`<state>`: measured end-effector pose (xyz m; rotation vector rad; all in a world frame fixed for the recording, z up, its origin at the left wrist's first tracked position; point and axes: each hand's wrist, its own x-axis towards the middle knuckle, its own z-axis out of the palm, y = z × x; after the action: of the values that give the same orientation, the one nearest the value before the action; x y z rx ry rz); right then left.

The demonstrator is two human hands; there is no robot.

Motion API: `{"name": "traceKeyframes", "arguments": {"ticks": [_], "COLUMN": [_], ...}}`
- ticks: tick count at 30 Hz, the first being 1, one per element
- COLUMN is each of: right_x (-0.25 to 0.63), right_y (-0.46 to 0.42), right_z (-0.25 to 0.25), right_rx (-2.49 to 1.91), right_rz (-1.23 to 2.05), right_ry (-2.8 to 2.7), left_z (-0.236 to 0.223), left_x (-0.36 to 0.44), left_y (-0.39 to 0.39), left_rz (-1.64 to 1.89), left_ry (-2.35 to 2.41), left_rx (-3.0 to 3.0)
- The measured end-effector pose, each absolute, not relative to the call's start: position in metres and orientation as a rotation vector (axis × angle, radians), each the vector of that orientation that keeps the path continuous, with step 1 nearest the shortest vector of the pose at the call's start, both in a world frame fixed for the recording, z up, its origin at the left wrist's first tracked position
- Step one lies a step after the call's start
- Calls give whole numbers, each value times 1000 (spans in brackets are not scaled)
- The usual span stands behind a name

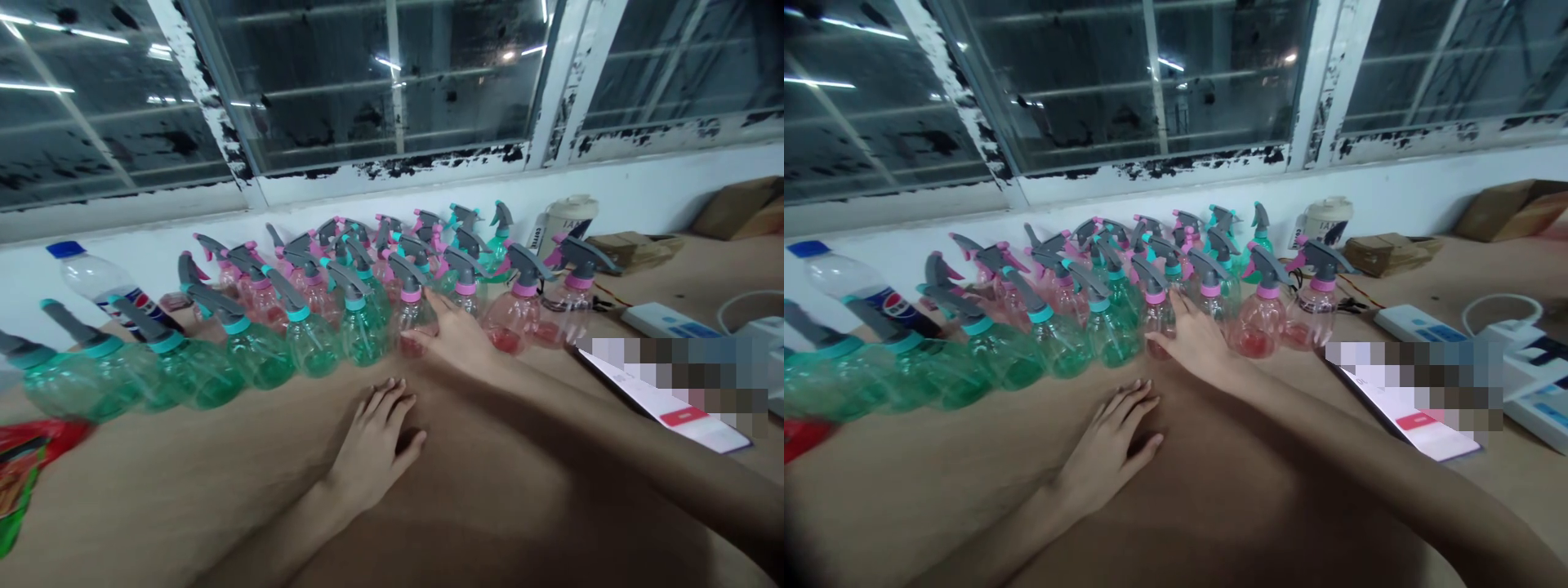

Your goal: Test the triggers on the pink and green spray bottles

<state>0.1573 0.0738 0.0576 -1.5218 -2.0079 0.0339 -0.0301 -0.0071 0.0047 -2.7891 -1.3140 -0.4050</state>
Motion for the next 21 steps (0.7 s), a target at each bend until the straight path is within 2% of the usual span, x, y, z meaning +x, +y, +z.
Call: {"name": "traceKeyframes", "arguments": {"ticks": [6, 13, 21], "right_x": [191, 235, 209], "right_y": [39, 44, 71], "right_z": [63, 65, 61], "right_rx": [-1430, -1528, -1751], "right_rz": [289, 125, 27], "right_ry": [-1823, -1697, -1693], "left_z": [4, 3, 3], "left_x": [-31, -32, -34], "left_y": [-6, -5, -4], "left_rz": [-426, -434, -417], "left_ry": [-1296, -1312, -1300], "left_rx": [-2784, -2774, -2791]}}
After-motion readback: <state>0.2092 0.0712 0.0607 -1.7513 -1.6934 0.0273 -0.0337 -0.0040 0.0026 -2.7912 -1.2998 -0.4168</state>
